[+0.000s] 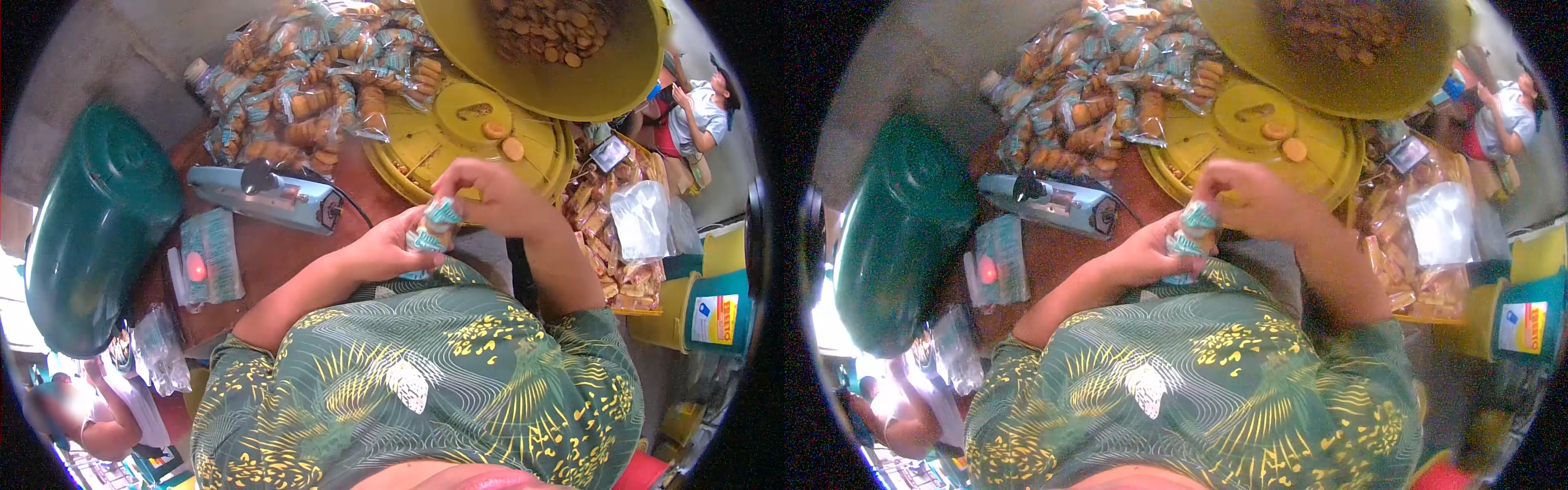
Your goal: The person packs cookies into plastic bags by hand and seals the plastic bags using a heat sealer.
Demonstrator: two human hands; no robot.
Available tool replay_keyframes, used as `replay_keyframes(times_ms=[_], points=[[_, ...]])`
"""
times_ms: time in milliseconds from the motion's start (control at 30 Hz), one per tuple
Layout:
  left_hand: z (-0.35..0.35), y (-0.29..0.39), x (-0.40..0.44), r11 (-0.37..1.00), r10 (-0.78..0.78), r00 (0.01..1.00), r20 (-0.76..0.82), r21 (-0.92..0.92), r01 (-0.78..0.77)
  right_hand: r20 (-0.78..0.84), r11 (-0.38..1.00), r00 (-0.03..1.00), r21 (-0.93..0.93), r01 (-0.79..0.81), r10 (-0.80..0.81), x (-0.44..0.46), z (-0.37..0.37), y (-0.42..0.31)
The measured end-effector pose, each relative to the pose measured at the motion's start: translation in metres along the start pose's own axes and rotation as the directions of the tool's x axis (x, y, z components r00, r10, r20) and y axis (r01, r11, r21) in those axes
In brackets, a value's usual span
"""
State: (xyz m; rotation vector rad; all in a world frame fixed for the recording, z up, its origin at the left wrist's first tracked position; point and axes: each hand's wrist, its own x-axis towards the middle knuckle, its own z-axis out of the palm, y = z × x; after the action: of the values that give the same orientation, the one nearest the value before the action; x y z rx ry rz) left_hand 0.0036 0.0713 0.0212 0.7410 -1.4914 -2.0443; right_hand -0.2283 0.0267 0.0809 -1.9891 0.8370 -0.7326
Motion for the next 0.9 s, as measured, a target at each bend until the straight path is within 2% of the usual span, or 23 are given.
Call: replay_keyframes(times_ms=[33, 100, 133, 200, 233, 267, 333, 433, 533, 633, 733, 833, 900], points=[[0.001, 0.0, 0.001, 0.999, -0.005, 1.0, -0.011, 0.038, 0.005, 0.101, 0.999, 0.995, 0.044, -0.031, 0.026, 0.001, 0.003, -0.002], [0.003, 0.002, 0.001, 0.993, -0.01, 0.999, -0.037, 0.115, 0.015, -0.078, 0.993, 0.994, -0.096, 0.075, -0.083, -0.001, -0.004, 0.01], [0.002, 0.004, 0.0, 0.997, -0.033, 0.998, -0.046, 0.069, 0.036, -0.159, 0.978, 0.977, -0.17, 0.117, -0.145, -0.003, -0.01, 0.017], [0.0, 0.008, -0.003, 0.996, -0.082, 0.995, -0.063, -0.028, 0.081, -0.278, 0.893, 0.96, -0.441, -0.094, -0.036, -0.02, -0.031, 0.028], [-0.003, 0.005, -0.004, 0.998, -0.04, 0.997, -0.068, -0.04, 0.038, -0.345, 0.809, 0.939, -0.55, -0.206, 0.004, -0.024, -0.037, 0.03], [-0.004, 0.005, -0.004, 0.998, -0.045, 0.996, -0.072, -0.05, 0.042, -0.314, 0.772, 0.928, -0.533, -0.348, 0.201, -0.028, -0.037, 0.028], [-0.005, 0.006, -0.004, 0.996, -0.055, 0.995, -0.079, -0.069, 0.049, -0.242, 0.614, 0.79, -0.516, -0.597, 0.564, -0.037, -0.035, 0.018], [-0.007, 0.005, -0.001, 0.998, -0.059, 0.998, -0.033, -0.019, 0.059, -0.262, 0.732, 0.802, -0.328, -0.597, 0.536, -0.044, -0.037, 0.042], [-0.002, 0.008, 0.001, 0.995, -0.098, 0.995, -0.027, -0.028, 0.097, -0.377, 0.866, 0.866, -0.247, -0.435, 0.328, -0.039, -0.043, 0.04], [0.002, 0.013, 0.002, 0.994, -0.098, 0.995, -0.036, 0.054, 0.099, -0.409, 0.999, 0.912, -0.005, -0.04, 0.035, -0.02, -0.036, 0.042], [0.003, 0.013, 0.0, 0.996, -0.052, 0.999, -0.014, 0.074, 0.053, -0.021, 1.0, 1.0, 0.001, 0.002, -0.002, -0.003, -0.036, 0.003], [0.007, 0.016, -0.003, 0.998, -0.051, 0.998, -0.032, 0.022, 0.052, 0.198, 0.999, 0.98, -0.009, 0.04, -0.037, 0.008, -0.024, -0.012], [0.007, 0.015, -0.004, 0.999, -0.048, 0.997, -0.055, 0.011, 0.049, 0.06, 0.981, 0.987, -0.113, 0.158, -0.152, 0.011, -0.017, -0.003]])
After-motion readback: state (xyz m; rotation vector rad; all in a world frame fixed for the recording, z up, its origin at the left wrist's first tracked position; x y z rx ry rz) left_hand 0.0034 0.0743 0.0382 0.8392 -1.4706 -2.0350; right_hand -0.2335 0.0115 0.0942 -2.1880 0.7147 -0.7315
